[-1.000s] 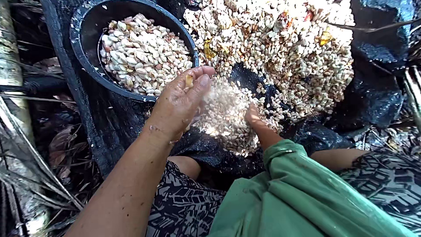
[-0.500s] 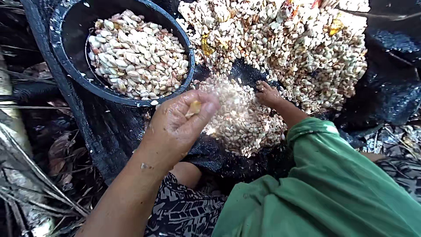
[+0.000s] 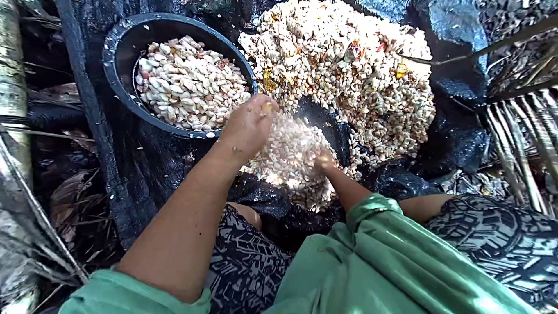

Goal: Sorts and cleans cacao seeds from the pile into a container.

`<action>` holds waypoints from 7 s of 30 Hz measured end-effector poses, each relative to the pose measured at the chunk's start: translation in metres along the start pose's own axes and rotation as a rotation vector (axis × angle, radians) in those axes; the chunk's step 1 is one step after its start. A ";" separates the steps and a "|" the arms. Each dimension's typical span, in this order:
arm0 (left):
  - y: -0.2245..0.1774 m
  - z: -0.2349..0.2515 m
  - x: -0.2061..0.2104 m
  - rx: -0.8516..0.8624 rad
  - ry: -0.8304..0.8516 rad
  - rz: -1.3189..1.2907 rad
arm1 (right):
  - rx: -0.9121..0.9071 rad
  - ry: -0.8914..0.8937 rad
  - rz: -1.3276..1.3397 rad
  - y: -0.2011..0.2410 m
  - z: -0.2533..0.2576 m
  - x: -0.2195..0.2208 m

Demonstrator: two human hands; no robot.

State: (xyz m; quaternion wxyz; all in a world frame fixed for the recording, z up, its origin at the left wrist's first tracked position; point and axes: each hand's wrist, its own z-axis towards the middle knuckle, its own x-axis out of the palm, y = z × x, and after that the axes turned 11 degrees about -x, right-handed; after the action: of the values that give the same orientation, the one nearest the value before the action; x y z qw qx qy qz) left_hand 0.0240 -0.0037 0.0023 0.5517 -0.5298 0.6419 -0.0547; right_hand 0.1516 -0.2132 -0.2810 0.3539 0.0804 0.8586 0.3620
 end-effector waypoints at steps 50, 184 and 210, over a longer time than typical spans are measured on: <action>0.014 0.000 0.033 0.034 0.195 -0.353 | -0.659 0.186 -0.698 0.049 0.197 -0.103; 0.032 -0.011 0.015 -0.067 0.089 -0.155 | -0.504 0.127 0.928 0.054 -0.006 -0.044; -0.014 -0.014 0.027 0.042 0.211 0.348 | -0.721 0.471 1.207 0.179 -0.094 -0.069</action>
State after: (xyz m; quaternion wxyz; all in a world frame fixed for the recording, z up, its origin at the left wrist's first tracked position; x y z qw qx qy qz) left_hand 0.0264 -0.0373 -0.0004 0.4935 -0.3905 0.7767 -0.0269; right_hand 0.1182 -0.1640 -0.0762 -0.0957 0.3374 0.5460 0.7609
